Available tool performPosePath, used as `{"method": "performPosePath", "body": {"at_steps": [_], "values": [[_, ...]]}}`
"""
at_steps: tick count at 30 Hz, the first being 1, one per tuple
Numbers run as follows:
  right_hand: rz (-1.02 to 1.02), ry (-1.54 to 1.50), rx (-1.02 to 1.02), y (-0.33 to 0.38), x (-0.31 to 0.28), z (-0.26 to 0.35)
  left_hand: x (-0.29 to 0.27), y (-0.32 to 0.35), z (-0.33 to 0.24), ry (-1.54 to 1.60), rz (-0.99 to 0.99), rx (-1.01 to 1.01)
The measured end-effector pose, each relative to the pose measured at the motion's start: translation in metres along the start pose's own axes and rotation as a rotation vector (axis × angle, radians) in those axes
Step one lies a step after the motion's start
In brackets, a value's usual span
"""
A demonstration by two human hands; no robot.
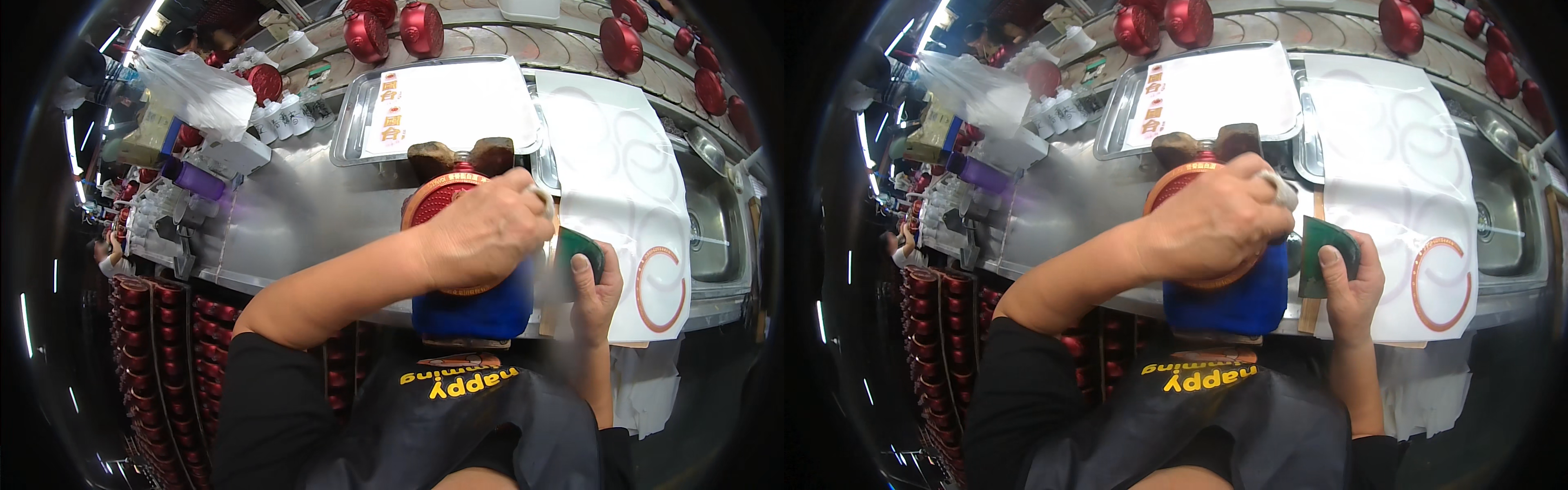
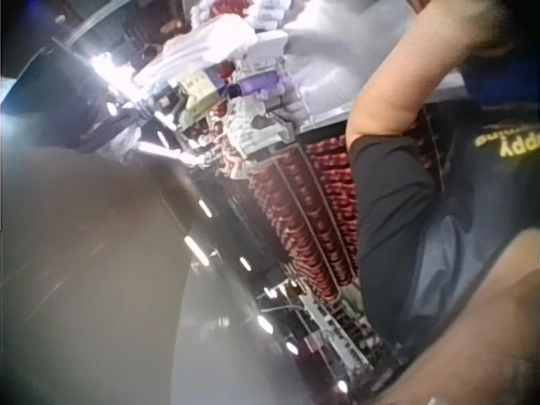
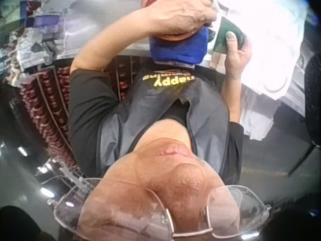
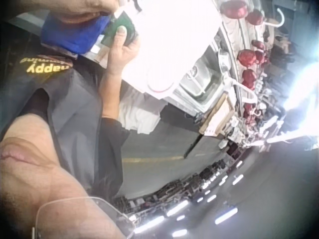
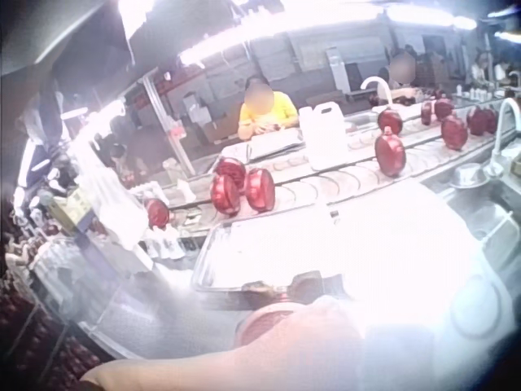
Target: The person picks up a red container from a rack, places it on a workbench, and applies a gold sticker to its surface. They smooth the sticker with fingers and a green tool, then wipe the container with a cloth. The process repeats with another container.
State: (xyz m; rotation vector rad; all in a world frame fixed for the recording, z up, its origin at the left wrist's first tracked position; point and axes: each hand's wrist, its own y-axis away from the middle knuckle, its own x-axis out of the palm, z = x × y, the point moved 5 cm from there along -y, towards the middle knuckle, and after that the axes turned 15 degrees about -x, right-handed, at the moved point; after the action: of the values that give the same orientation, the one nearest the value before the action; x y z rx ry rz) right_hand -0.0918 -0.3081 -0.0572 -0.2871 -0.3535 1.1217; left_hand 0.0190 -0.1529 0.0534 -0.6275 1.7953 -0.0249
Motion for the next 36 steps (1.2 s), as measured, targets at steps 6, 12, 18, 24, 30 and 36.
{"method": "performPosePath", "body": {"at_steps": [6, 12, 18, 24, 30, 36], "values": [[-0.055, 0.083, -0.065, 0.004, -0.012, 0.014, 0.029, 0.06, -0.044, -0.151, 0.012, 0.114], [0.099, 0.031, -0.089, 0.015, 0.021, 0.017, 0.019, 0.13, -0.047, -0.14, -0.279, 0.003], [0.17, 0.049, -0.054, 0.007, 0.044, 0.007, 0.004, 0.165, -0.032, -0.02, -0.44, -0.292], [0.133, 0.174, -0.101, -0.001, 0.045, 0.002, -0.025, 0.131, 0.002, -0.09, -0.494, -0.408], [0.174, 0.17, -0.044, 0.002, 0.043, -0.005, -0.009, 0.086, -0.012, -0.138, -0.379, -0.22], [0.168, 0.122, -0.022, 0.002, 0.045, -0.007, -0.016, 0.088, -0.009, -0.092, -0.359, -0.288]]}}
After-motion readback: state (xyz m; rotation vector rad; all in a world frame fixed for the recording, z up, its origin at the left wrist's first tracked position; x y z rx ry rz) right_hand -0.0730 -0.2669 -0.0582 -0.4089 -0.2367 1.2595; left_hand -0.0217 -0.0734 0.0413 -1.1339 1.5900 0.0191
